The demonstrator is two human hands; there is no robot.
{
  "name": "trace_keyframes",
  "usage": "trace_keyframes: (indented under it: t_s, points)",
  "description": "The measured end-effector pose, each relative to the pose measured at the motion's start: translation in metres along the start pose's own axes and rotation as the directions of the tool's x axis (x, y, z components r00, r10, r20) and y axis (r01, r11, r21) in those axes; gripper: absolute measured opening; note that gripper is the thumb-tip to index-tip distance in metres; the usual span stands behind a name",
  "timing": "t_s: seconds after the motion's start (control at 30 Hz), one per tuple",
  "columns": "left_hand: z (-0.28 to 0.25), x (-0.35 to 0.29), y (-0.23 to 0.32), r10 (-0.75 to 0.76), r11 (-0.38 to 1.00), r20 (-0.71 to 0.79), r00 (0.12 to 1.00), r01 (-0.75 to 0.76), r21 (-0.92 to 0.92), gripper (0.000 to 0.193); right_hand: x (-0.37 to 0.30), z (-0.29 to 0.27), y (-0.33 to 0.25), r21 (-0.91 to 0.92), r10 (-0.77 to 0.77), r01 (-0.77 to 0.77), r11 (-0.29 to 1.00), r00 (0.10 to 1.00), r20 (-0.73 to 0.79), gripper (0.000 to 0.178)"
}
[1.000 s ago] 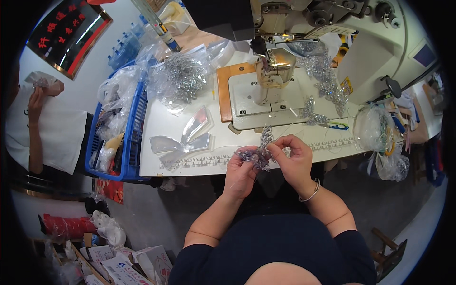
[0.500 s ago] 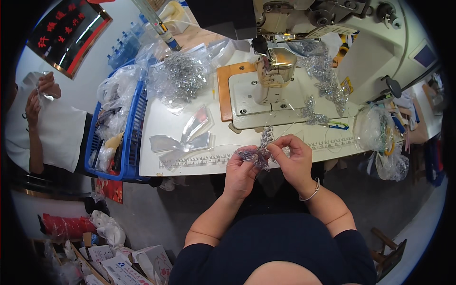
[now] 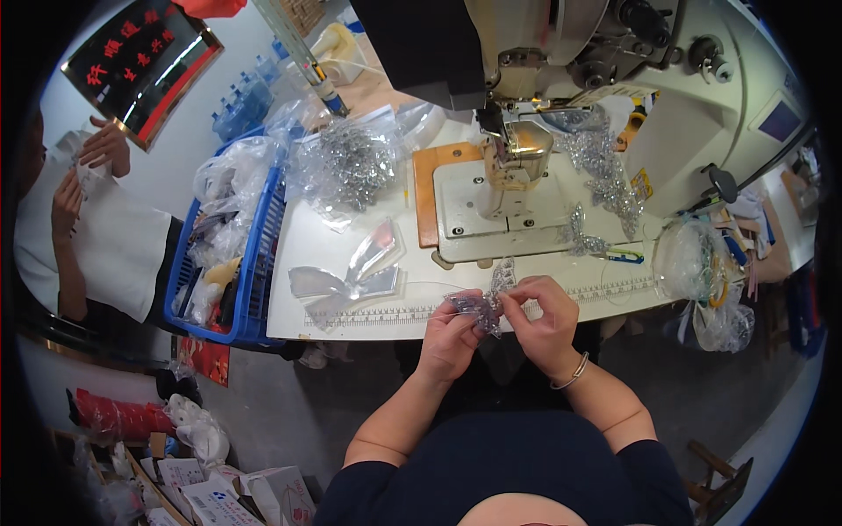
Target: The person uses a sewing machine to stitch small, silver, star-shaped decorations onto clear plastic sheets. They repeatedly pick up a decoration, place it under the machine's needle, sew it, and then trim the excess thread with scissors. The finished items are placed on the table.
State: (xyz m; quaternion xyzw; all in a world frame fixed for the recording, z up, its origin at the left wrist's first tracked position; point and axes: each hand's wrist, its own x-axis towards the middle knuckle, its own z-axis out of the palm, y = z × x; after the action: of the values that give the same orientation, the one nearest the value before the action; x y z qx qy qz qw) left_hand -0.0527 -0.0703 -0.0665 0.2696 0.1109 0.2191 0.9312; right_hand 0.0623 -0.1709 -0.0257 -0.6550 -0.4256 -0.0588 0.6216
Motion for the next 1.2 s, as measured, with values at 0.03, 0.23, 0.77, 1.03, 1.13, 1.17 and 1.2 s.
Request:
trace_keyframes:
  t_s: [0.03, 0.23, 0.77, 1.03, 1.13, 1.17, 1.2]
  points:
    - [-0.001, 0.000, 0.002, -0.017, 0.999, 0.042, 0.999, 0.019, -0.036, 0.032, -0.001, 0.000, 0.001, -0.016, -0.038, 0.038, 0.999, 0.999, -0.017, 0.018]
    - [0.012, -0.010, 0.014, 0.000, 0.959, 0.307, 0.952, 0.088, -0.270, 0.063, 0.002, -0.001, 0.004, -0.158, -0.309, 0.305, 0.939, 0.951, 0.001, 0.026]
    - [0.010, 0.007, -0.001, 0.204, 0.943, -0.248, 0.947, -0.122, 0.309, 0.027, -0.017, 0.012, 0.015, 0.633, 0.590, -0.599, 0.490, 0.763, 0.264, 0.015]
    - [0.017, 0.013, 0.023, 0.281, 0.944, -0.218, 0.935, -0.228, 0.239, 0.026, -0.015, -0.010, 0.017, 0.702, 0.472, -0.689, 0.178, 0.686, 0.554, 0.032]
    - [0.026, 0.007, 0.014, 0.281, 0.939, -0.237, 0.930, -0.215, 0.268, 0.027, -0.007, -0.005, 0.016, 0.687, 0.410, -0.676, 0.267, 0.725, 0.554, 0.030]
    - [0.027, 0.005, 0.013, 0.290, 0.933, -0.251, 0.924, -0.215, 0.287, 0.027, -0.004, -0.002, 0.016, 0.687, 0.386, -0.667, 0.287, 0.737, 0.554, 0.029]
    - [0.028, 0.004, 0.012, 0.308, 0.924, -0.240, 0.921, -0.228, 0.308, 0.027, -0.002, -0.001, 0.012, 0.701, 0.420, -0.666, 0.255, 0.730, 0.540, 0.025]
